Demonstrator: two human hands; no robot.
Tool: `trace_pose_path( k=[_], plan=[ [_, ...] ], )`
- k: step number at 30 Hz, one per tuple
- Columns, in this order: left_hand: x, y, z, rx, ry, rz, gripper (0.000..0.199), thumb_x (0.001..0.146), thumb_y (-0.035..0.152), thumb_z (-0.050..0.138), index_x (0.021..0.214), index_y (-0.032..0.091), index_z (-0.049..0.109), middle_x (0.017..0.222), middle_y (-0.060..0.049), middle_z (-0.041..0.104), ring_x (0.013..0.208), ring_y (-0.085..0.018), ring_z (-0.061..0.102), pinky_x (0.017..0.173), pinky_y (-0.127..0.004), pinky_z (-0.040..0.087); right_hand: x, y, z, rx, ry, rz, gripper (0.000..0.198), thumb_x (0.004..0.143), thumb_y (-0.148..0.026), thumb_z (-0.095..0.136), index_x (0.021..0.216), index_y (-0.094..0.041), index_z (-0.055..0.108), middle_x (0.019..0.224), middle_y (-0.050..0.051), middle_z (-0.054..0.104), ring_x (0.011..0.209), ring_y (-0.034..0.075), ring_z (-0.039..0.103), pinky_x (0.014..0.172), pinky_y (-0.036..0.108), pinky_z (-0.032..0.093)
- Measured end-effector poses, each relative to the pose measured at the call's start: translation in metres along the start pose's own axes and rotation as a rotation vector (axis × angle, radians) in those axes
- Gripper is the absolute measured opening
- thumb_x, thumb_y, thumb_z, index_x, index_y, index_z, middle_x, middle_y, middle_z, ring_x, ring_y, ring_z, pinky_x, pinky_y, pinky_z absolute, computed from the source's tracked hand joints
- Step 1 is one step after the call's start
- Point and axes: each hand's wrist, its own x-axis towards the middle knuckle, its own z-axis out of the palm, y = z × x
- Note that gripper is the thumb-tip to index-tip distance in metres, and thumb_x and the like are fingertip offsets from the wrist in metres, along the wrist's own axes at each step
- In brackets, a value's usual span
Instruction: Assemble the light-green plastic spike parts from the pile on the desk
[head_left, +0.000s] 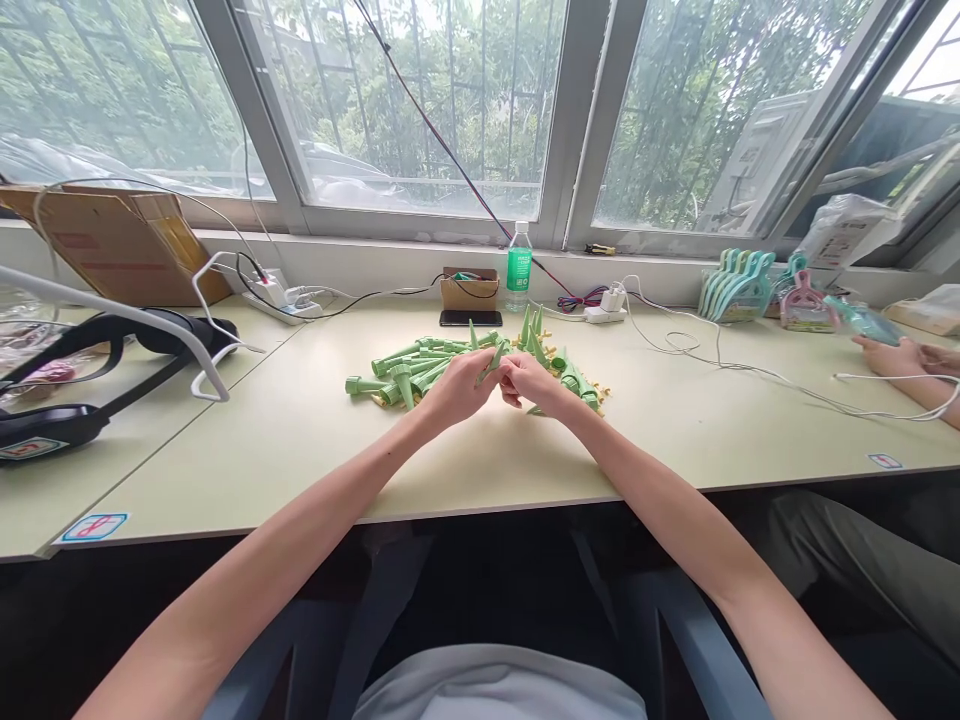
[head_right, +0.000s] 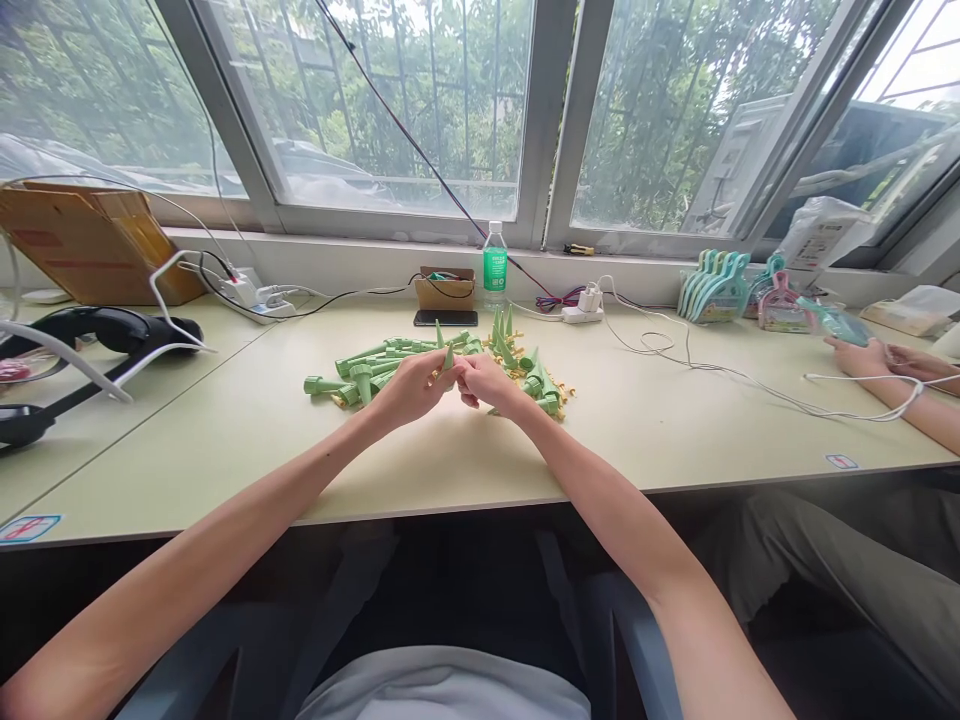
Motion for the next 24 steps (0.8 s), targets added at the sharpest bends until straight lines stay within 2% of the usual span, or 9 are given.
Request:
trace_pose_path(
  k=[8,18,24],
  plan=[
    [-0.0001,0.0014,0.0002,0.008,0.026,0.015,0.028,0.1,0.035,0.044,0.08,0.02,0.055,0.076,-0.005,0.062,0.068,-0.018,0.054,0.065,-0.03,0.042,-0.001,-0.005,0.0022,0.01,0.002,0.031,0.035,0.09,-0.015,0.048,0.06,-0.022,0.033,0.047,-0.008,0.029,0.036,0.006,0.034,0.037,0.018,0.033],
    [-0.002,0.0015,0.0034,0.013,0.071,0.04,0.025,0.1,0.031,0.045,0.079,0.021,0.052,0.075,-0.004,0.061,0.066,-0.018,0.054,0.063,-0.03,0.042,-0.0012,-0.0041,-0.0003,-0.005,-0.024,0.028,0.038,0.096,-0.024,0.051,0.062,-0.022,0.034,0.048,-0.007,0.034,0.036,0.006,0.038,0.038,0.018,0.034],
    [-0.002,-0.0013,0.0059,0.02,0.082,0.054,0.024,0.1,0.031,0.046,0.079,0.021,0.053,0.075,-0.004,0.063,0.066,-0.018,0.055,0.063,-0.03,0.042,-0.0008,-0.0043,-0.0015,-0.031,-0.022,0.046,0.038,0.098,-0.022,0.048,0.062,-0.021,0.037,0.048,-0.006,0.04,0.035,0.007,0.044,0.037,0.019,0.035]
  ],
)
